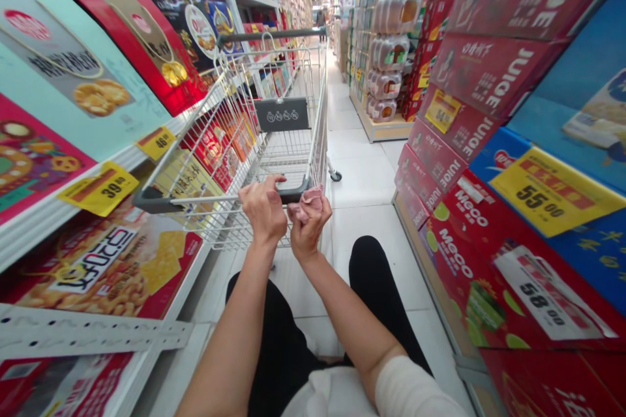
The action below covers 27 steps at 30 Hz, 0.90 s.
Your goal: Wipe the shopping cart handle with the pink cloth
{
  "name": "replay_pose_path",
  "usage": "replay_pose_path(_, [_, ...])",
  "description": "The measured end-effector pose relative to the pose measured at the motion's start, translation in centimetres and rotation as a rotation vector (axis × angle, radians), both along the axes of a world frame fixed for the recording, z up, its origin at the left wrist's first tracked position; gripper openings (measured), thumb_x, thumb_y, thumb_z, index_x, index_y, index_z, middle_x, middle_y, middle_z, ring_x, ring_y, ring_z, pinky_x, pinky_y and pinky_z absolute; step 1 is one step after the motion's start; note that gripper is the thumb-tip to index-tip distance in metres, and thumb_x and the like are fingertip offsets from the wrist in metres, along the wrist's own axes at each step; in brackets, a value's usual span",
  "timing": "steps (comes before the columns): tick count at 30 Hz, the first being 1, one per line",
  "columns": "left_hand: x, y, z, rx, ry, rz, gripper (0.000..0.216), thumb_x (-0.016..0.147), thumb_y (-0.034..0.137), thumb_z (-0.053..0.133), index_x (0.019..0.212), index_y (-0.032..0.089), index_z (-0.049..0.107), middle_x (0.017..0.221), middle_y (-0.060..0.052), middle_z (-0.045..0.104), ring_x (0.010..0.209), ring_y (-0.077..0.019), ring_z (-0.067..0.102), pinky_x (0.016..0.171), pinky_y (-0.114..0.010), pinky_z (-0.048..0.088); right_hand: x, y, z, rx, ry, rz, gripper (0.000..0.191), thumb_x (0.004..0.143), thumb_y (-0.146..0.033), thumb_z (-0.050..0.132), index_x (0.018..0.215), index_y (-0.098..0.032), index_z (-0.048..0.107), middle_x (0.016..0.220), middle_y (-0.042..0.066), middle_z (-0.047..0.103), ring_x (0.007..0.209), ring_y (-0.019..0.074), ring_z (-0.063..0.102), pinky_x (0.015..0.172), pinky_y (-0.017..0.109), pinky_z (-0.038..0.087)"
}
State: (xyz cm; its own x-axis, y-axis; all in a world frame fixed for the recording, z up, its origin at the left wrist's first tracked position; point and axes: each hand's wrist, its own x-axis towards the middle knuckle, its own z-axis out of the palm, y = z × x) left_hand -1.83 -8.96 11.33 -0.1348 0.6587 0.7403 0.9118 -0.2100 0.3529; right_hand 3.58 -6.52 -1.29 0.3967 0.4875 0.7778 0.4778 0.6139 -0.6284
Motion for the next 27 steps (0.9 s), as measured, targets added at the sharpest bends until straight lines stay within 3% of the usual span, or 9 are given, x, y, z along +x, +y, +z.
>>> replay_pose_path(7, [0.0, 0.0, 0.0, -0.002, 0.017, 0.02, 0.095, 0.098, 0.071, -0.011, 0.099, 0.027, 0.073, 0.08, -0.007, 0.069, 0.082, -0.0259, 0.061, 0.095, -0.047, 0.036, 0.4, -0.5, -4.5, -0.187, -0.091, 0.129, 0.017, 0.104, -0.036, 0.053, 0.11, -0.022, 0.062, 0.133, 0.021, 0.059, 0.136, 0.0326, 0.057, 0.108, 0.059, 0.052])
replay_pose_path(13, [-0.1, 0.0, -0.1, -0.012, 0.033, 0.002, 0.091, 0.099, 0.069, -0.008, 0.091, 0.028, 0.072, 0.084, -0.008, 0.073, 0.085, -0.0264, 0.061, 0.096, -0.049, 0.035, 1.0, -0.8, -4.8, -0.104, -0.096, 0.094, 0.018, 0.106, -0.036, 0.051, 0.114, -0.024, 0.062, 0.133, 0.018, 0.061, 0.136, 0.0291, 0.058, 0.107, 0.055, 0.054])
replay_pose_path(21, [-0.1, 0.0, 0.0, 0.008, 0.025, 0.005, 0.087, 0.101, 0.069, -0.004, 0.084, 0.028, 0.071, 0.082, -0.008, 0.072, 0.082, -0.0272, 0.058, 0.095, -0.05, 0.033, 3.0, -1.2, -4.9, -0.022, -0.071, 0.17, 0.018, 0.104, -0.032, 0.055, 0.118, -0.022, 0.06, 0.124, 0.018, 0.065, 0.123, 0.0261, 0.064, 0.099, 0.047, 0.06])
replay_pose_path(27, [-0.2, 0.0, -0.1, 0.023, 0.032, -0.004, 0.084, 0.103, 0.066, -0.001, 0.083, 0.028, 0.071, 0.082, -0.008, 0.071, 0.082, -0.0268, 0.057, 0.094, -0.049, 0.033, 3.7, -2.2, -6.8, -0.065, 0.0, 0.227, 0.017, 0.103, -0.03, 0.054, 0.117, -0.021, 0.06, 0.122, 0.017, 0.067, 0.122, 0.0272, 0.066, 0.097, 0.048, 0.061])
